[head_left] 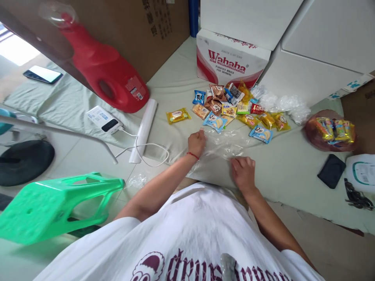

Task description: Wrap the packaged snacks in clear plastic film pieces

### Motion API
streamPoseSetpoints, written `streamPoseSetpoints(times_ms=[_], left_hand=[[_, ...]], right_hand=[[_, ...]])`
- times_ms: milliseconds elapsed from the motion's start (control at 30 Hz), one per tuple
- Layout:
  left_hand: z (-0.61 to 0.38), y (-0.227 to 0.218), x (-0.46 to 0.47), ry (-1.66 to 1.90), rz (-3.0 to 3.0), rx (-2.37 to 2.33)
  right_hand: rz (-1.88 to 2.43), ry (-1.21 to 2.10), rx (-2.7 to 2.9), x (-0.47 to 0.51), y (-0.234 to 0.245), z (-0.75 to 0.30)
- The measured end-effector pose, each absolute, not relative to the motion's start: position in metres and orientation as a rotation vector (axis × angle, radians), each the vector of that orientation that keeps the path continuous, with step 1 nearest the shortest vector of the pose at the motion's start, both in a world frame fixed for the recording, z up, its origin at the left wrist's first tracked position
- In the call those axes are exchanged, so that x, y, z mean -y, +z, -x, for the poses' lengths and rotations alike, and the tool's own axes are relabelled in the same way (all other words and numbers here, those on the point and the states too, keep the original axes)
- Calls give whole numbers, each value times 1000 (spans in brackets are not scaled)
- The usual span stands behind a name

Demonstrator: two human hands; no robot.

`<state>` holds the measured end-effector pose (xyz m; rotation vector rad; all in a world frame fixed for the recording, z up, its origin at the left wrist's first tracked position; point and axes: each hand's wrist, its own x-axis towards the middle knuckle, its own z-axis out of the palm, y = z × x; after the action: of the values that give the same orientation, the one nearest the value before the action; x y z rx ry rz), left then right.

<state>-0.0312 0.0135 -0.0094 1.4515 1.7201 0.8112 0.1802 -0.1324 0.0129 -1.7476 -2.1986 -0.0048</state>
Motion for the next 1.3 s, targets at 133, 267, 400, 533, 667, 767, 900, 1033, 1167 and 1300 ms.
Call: streamPoseSetpoints(times_ms=[133, 267, 400, 533, 667, 767, 900, 1033, 1167, 1300], left_hand=[[37, -6, -14, 877, -1254, -1777], [38, -1, -2, 907, -1446, -1787], [38, 3, 14, 807, -1620, -1803], [36, 5, 19, 758, -1687, -1783], [36, 7, 22, 736, -1698, -1762], [41, 9, 28, 663, -1747, -1777], [53, 8, 34, 612, -1728, -1847], [69, 13, 45, 836, -1694, -2040], [74, 34, 67, 1173, -1934, -2120], [51, 44, 74, 826, -2497, -1401]], right_hand=[[1639, -133, 2150, 173, 12, -211], [1674, -21, 2211, 222, 14, -219], [1656, 230, 2013, 232, 39, -216], [1660, -52, 1919, 182, 65, -206], [1568, 121, 2215, 97, 59, -184], [1436, 432, 2195, 43, 48, -177], [1440, 852, 2013, -8, 46, -185], [1556, 1025, 1996, -43, 44, -180], [1490, 767, 2356, -61, 43, -153], [1415, 555, 2635, -71, 46, -127]])
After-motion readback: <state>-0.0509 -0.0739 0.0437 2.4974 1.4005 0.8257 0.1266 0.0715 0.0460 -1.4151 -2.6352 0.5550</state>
